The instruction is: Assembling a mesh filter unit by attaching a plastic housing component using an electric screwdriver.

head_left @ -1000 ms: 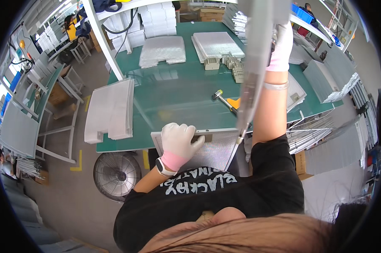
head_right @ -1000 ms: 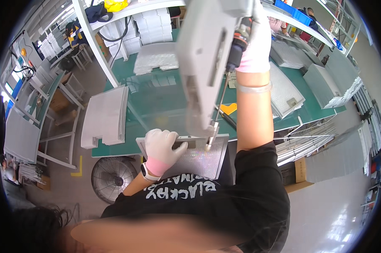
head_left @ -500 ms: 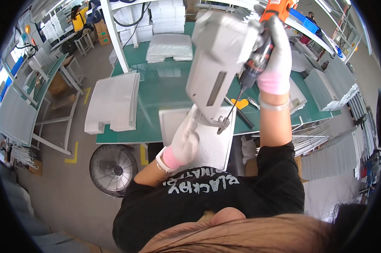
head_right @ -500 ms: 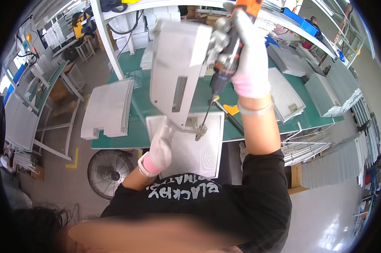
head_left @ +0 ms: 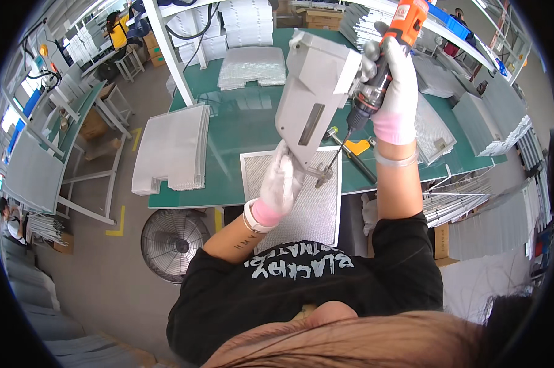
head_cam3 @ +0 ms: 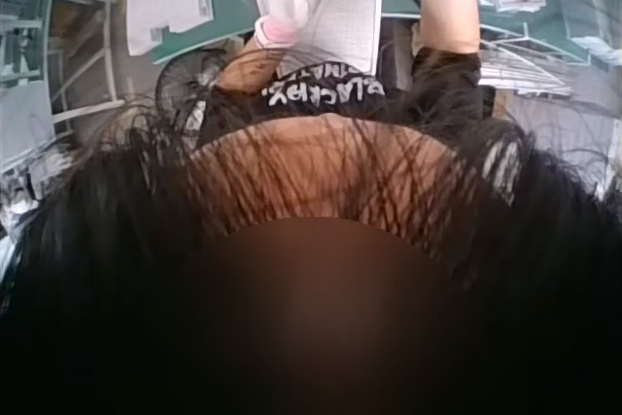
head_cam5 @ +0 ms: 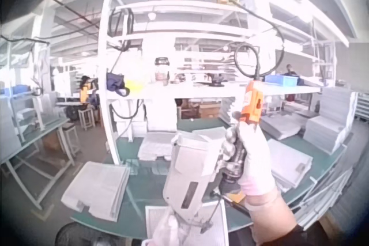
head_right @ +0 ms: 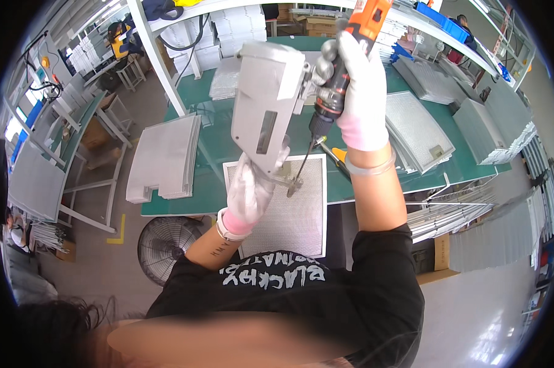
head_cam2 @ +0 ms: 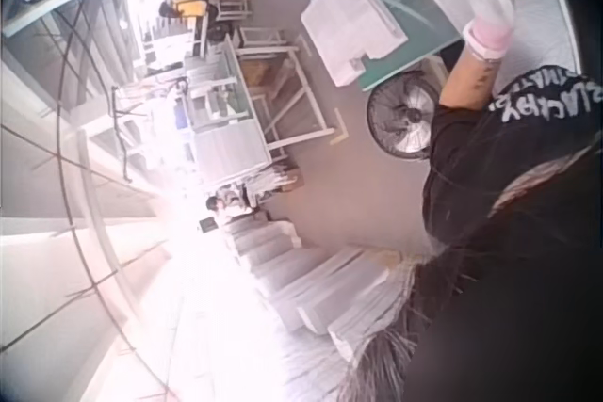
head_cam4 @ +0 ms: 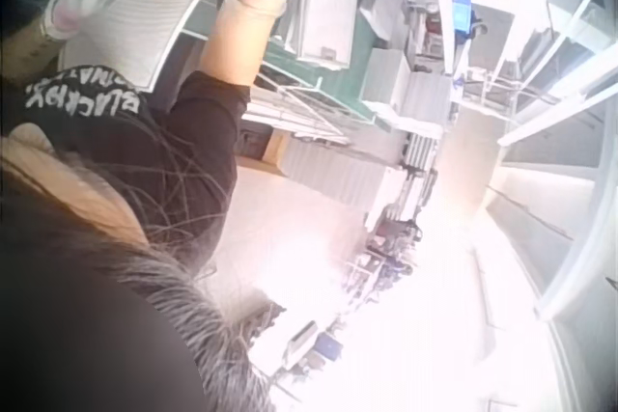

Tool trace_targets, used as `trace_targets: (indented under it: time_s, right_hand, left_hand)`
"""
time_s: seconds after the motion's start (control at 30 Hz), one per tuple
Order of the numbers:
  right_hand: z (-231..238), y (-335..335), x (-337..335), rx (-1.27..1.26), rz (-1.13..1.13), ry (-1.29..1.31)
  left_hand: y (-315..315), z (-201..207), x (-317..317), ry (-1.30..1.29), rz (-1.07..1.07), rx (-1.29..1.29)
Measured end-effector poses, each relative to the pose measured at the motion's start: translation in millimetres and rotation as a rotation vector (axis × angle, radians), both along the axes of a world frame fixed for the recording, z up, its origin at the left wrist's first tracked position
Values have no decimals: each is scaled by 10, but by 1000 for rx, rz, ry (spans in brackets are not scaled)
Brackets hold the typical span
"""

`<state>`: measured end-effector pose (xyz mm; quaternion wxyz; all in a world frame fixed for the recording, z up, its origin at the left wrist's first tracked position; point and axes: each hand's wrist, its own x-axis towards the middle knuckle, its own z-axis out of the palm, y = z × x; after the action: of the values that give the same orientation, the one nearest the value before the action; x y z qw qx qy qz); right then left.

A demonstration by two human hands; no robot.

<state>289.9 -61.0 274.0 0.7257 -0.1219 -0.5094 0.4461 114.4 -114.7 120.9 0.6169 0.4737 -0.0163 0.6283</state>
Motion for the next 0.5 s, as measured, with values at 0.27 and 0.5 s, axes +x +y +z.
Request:
trace_targets:
  time_s: [0.27, 0.5]
  right_hand:
    - [-23, 51, 28, 27, 14, 28]
    - [-269, -134, -123, -116, -59, 108]
  left_hand:
    - [54, 75, 101, 344, 332, 7]
    - [61, 364, 99, 649, 699, 337]
